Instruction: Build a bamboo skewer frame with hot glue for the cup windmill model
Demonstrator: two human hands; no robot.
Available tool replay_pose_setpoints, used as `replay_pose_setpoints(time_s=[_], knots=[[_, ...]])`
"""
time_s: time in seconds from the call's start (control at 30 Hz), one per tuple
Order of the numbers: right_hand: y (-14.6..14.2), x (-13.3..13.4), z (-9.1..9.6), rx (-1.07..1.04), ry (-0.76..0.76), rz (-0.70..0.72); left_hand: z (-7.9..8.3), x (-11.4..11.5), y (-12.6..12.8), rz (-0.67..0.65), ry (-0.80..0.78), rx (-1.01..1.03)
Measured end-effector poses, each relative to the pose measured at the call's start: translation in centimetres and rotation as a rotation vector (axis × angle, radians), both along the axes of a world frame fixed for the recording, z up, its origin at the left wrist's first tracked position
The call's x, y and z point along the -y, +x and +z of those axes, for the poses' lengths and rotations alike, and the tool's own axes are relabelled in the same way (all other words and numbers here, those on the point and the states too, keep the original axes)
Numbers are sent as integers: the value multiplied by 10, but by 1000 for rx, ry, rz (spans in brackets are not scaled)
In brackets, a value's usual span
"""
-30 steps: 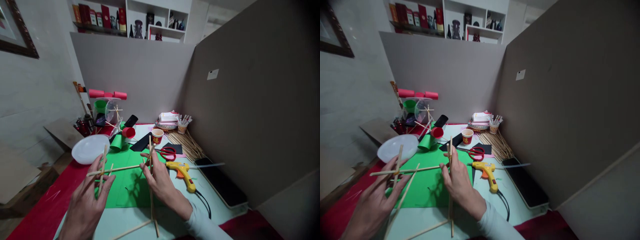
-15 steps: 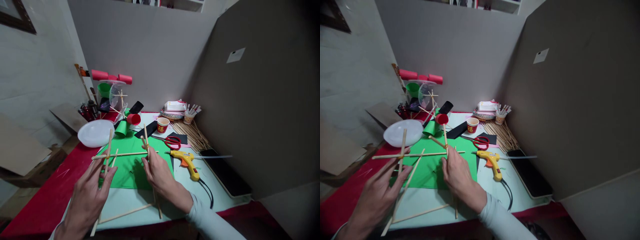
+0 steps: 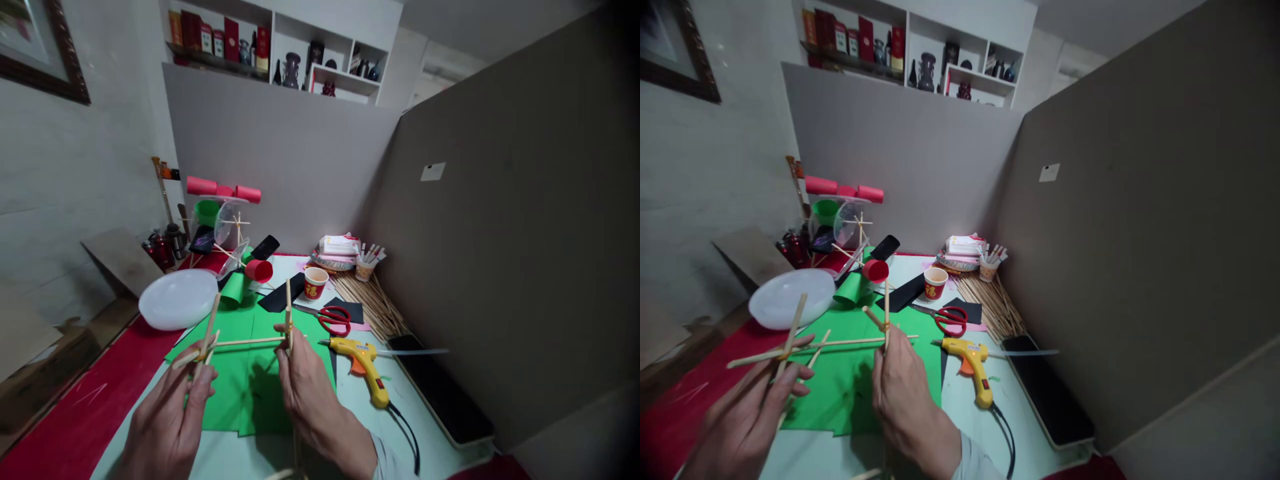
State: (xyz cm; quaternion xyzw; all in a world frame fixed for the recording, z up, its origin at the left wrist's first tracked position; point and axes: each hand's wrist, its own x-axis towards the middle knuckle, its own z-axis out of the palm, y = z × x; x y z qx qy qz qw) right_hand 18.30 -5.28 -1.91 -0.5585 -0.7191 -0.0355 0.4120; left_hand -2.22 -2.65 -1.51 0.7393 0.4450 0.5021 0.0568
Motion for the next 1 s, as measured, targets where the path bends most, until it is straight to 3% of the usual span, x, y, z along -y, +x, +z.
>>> replay_pose_setpoints(time_s=[0.1, 0.2, 0.4, 0.57, 0.77, 0.9, 1.0], knots=[[2, 5, 15, -16, 63, -8, 8, 4, -1, 16, 50, -37], [4, 12, 42, -27, 94, 4, 31, 11, 0, 29, 33, -21], [17, 17, 121, 24, 235, 27, 120, 24, 21, -12, 14, 58], [44, 3, 187, 63, 379, 23, 195, 14, 44, -60, 110, 48], [77, -24, 249, 167, 547, -87, 257, -30, 77, -278, 260, -12], [104, -62, 272, 220, 572, -165, 279, -78, 102, -327, 252, -98], [126, -104, 275, 262, 605, -194, 285, -126, 120, -358, 284, -160]])
